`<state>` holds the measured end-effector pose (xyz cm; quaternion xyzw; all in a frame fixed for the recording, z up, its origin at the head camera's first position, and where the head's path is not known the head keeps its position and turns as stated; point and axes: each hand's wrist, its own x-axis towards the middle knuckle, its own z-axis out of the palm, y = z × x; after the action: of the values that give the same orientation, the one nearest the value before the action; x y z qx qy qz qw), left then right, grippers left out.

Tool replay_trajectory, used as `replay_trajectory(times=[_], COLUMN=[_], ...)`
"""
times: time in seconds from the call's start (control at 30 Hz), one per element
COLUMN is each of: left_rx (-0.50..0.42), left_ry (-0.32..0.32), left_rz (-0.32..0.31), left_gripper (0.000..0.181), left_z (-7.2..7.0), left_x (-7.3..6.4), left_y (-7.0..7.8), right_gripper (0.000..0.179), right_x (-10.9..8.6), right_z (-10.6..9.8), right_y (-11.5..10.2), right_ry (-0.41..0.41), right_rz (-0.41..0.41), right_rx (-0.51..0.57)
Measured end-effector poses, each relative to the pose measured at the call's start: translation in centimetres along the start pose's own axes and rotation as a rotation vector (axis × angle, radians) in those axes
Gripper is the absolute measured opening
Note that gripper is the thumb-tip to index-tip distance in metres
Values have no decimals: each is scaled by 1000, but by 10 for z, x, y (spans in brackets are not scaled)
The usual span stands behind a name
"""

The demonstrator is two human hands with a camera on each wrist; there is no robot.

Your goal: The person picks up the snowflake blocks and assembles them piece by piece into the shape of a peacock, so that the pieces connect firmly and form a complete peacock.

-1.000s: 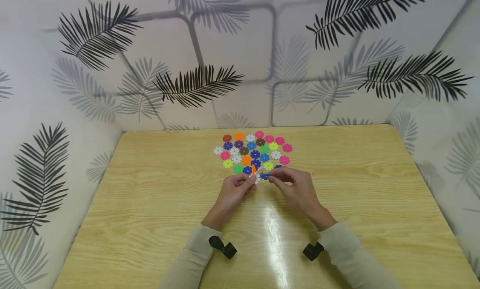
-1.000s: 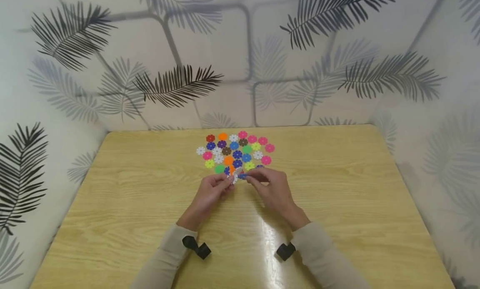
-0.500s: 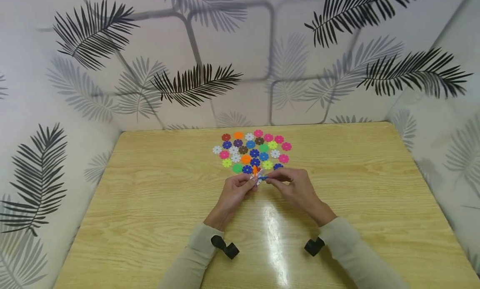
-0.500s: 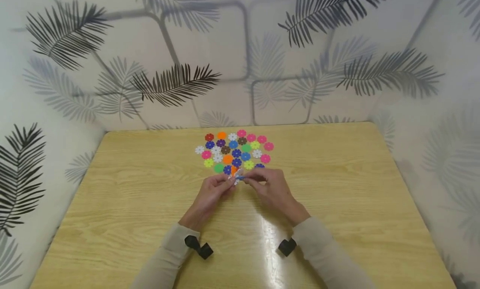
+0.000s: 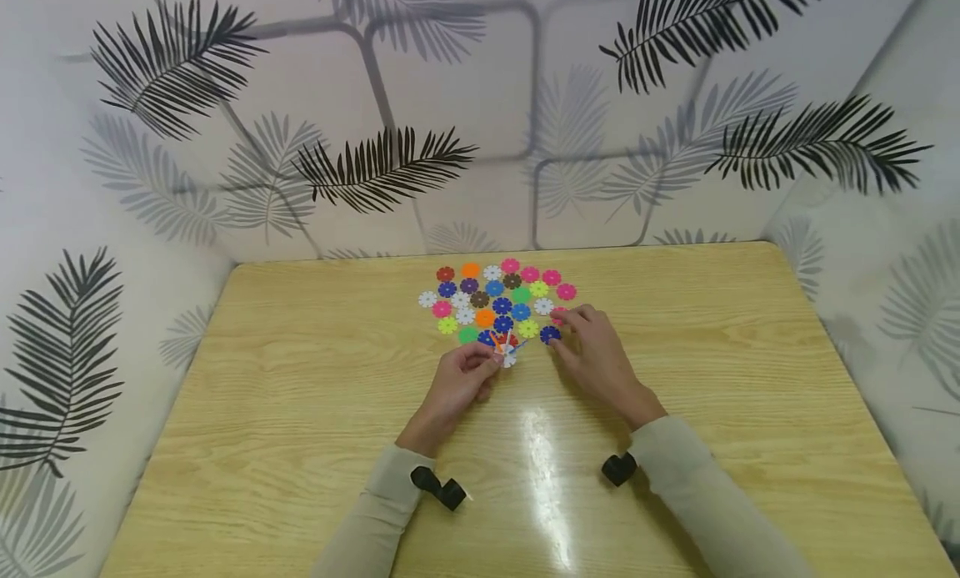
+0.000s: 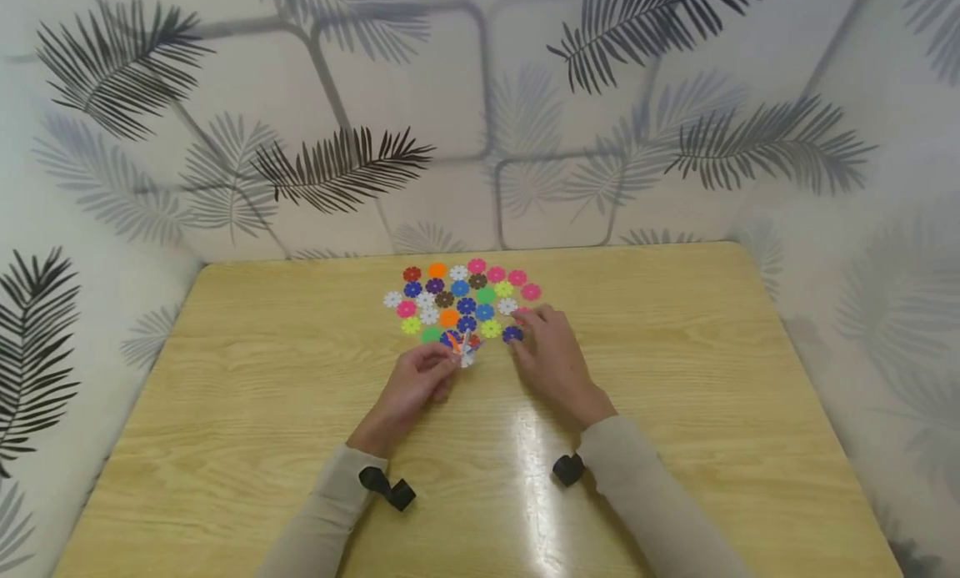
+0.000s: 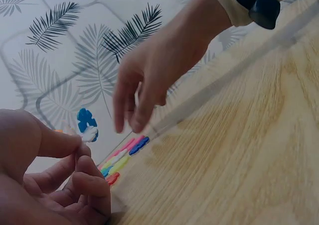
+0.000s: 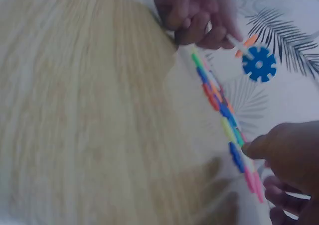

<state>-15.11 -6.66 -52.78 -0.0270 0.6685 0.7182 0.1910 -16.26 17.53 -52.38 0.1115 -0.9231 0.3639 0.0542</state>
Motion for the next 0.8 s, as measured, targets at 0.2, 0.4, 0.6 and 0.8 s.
replay_trajectory(times=[0.2,0.4,0.6,0.8], left_rx=[-14,4,12,18], left_ry=[5,9,5,-5], left_rz=[-21,-28,-19,-27], left_gripper=[5,6,6,9], left_z=[-1,0,1,0], left_x=[-1,-1,-2,-2], left_y=[0,4,8,7], right_gripper=[45,42,29,26], right_x=[2,5,9,12], right_z=[8,12,4,-8], right_y=[9,6,1,1], right_ry=[-72,-56,-187,-367], right_rz=[135,24,61,106], right_rx=[-168,-270,-126,21])
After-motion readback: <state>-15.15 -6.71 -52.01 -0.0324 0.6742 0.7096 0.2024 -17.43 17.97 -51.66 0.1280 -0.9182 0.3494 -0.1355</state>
